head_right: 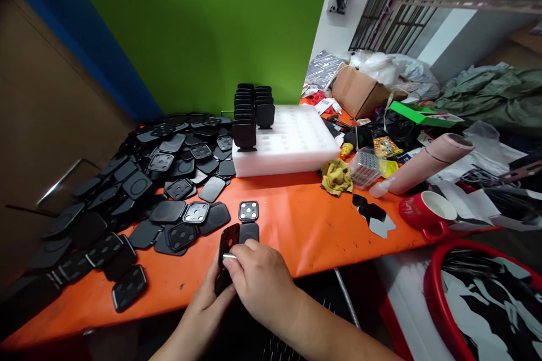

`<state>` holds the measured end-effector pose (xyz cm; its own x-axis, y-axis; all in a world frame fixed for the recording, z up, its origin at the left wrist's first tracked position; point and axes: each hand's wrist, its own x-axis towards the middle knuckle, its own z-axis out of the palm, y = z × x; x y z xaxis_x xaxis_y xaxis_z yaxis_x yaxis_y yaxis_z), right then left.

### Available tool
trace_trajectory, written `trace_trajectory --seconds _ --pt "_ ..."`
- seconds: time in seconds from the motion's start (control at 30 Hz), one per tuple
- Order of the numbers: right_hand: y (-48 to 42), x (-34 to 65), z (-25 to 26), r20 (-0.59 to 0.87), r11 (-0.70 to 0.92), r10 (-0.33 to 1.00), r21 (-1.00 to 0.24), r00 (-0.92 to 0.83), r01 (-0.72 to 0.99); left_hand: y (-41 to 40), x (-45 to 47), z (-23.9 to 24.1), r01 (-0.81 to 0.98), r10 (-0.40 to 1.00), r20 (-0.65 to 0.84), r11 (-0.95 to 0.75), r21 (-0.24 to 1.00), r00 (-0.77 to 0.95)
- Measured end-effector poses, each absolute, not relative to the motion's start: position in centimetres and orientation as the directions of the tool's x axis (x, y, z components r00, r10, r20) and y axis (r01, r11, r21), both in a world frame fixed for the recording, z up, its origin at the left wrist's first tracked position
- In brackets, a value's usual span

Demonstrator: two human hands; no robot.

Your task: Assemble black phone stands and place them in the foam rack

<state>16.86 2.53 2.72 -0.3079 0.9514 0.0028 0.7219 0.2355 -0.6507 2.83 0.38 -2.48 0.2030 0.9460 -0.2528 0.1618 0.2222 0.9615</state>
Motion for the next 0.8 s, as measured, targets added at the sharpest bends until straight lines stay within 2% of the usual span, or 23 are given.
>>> trace_trajectory --seconds 0.13,0.3,0.37,0.47,0.53,0.6,0.67,0.8 --pt "2.7 16.6 2.6 0.029 0.271 0.951 -0.550 -0.307 0.790 0.4 3.0 -3.0 0.363 0.959 -0.153 0.058 0.930 0.239" --pt "3.4 16.9 2.6 0.022 0.262 0.945 -0.645 -0.326 0.718 0.5 3.0 -2.7 0.382 0.951 -0.118 0.000 0.924 0.287" --pt "3.5 16.8 2.3 0.011 0.228 0.951 -0.701 -0.309 0.675 0.5 3.1 -2.5 0.330 0.943 -0.146 0.041 0.943 0.300" --pt "3.5 16.7 1.6 0.002 0.176 0.957 -0.797 -0.289 0.577 0.2 3.4 -2.5 0.167 0.923 -0.237 0.193 0.967 0.305" --pt "3.5 16.6 1.3 -0.057 0.089 0.955 -0.882 -0.292 0.463 -0.1 3.6 -2.5 0.017 0.902 -0.293 0.304 0.953 0.318" --pt "3.7 16.7 1.3 -0.137 -0.030 0.952 -0.931 -0.273 0.363 -0.2 3.5 -2.7 -0.053 0.891 -0.314 0.349 0.935 0.328" --pt "4.0 17.1 1.8 -0.156 -0.061 0.959 -0.928 -0.236 0.367 -0.3 3.3 -2.8 0.032 0.906 -0.284 0.289 0.957 0.313" --pt "4.3 18.0 3.3 -0.074 0.093 0.961 -0.821 -0.267 0.563 -0.2 2.6 -2.8 0.345 0.935 -0.155 0.038 0.938 0.318"
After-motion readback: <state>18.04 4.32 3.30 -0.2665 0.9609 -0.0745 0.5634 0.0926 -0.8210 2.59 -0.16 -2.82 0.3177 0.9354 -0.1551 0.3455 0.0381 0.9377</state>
